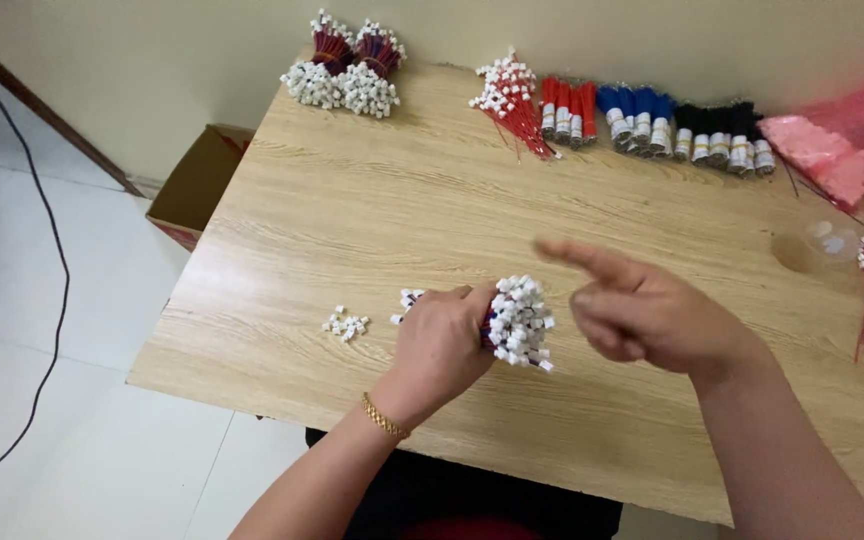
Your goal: Sorting and bundling electronic wire harnesses on a work table
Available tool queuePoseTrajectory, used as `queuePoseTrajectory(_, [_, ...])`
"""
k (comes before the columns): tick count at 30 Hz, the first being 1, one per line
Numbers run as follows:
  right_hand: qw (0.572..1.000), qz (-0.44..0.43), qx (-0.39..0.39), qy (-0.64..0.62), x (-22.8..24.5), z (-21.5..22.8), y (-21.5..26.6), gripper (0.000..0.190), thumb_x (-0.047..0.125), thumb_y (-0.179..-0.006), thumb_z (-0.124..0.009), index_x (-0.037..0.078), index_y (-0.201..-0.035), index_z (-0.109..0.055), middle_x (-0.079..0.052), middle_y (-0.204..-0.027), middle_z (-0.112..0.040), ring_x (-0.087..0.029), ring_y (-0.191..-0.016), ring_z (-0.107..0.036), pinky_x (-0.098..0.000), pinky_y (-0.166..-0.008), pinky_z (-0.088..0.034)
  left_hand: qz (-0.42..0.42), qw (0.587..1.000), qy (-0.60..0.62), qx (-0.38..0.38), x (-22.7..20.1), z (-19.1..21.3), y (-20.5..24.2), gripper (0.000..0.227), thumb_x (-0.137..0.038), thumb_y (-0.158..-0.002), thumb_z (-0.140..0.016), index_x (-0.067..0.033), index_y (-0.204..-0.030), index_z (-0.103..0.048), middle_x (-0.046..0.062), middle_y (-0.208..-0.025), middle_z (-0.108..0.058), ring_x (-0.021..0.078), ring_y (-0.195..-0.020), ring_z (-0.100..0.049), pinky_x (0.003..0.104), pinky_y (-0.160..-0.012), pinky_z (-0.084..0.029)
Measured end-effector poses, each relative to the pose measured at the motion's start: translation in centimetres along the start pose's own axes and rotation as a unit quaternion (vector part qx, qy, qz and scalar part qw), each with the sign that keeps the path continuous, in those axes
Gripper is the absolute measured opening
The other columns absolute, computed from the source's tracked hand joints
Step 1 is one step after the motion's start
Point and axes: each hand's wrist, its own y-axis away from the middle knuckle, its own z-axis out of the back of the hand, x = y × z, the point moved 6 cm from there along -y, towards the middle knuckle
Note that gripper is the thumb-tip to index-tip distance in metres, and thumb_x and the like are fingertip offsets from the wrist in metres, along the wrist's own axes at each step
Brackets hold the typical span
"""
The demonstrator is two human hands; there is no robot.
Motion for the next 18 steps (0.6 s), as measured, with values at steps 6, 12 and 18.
queuePoseTrajectory(6, [0.999,0.002,0.038,-0.021,-0.8,-0.6,0.5,0.068,0.004,-0.088,-0.046,0.022,-0.151,-0.027,-0.011,-0.047,-0.051,-0.013,-0.029,-0.044,-0.0223,-0.025,-0.035,-0.030,0.999,-0.032,-0.017,-1.5,1.7,-0.4,0.039,-0.017,-0.062,-0.070,-0.0156,-0.100,-0.062,0.006,-0.070,-0.063,0.0302,-0.069,-0.069,0.041,-0.066,-0.053])
queuePoseTrajectory(12, [0.908,-0.090,0.167,0.375,1.1,-6.4,1.2,0.057,0.009,-0.087,-0.051,0.019,-0.143,-0.050,-0.007,-0.053,-0.069,-0.015,-0.039,-0.057,-0.0250,-0.038,-0.048,0.030,0.994,-0.037,0.099,0.3,-1.1,-1.0,0.053,-0.046,-0.069,-0.066,-0.0151,-0.111,-0.058,0.012,-0.073,-0.067,0.0348,-0.075,-0.070,0.047,-0.066,-0.053])
queuePoseTrajectory(18, [0.793,-0.204,0.102,0.564,0.3,-2.8,1.2,0.047,0.029,-0.089,-0.048,0.044,-0.130,-0.064,0.000,-0.055,-0.051,-0.014,-0.051,-0.046,-0.0281,-0.058,-0.041,0.222,0.930,0.234,0.179,1.8,0.6,-1.8,0.012,-0.024,-0.070,-0.067,-0.0134,-0.070,-0.061,0.004,-0.070,-0.070,0.0147,-0.070,-0.064,0.033,-0.061,-0.043])
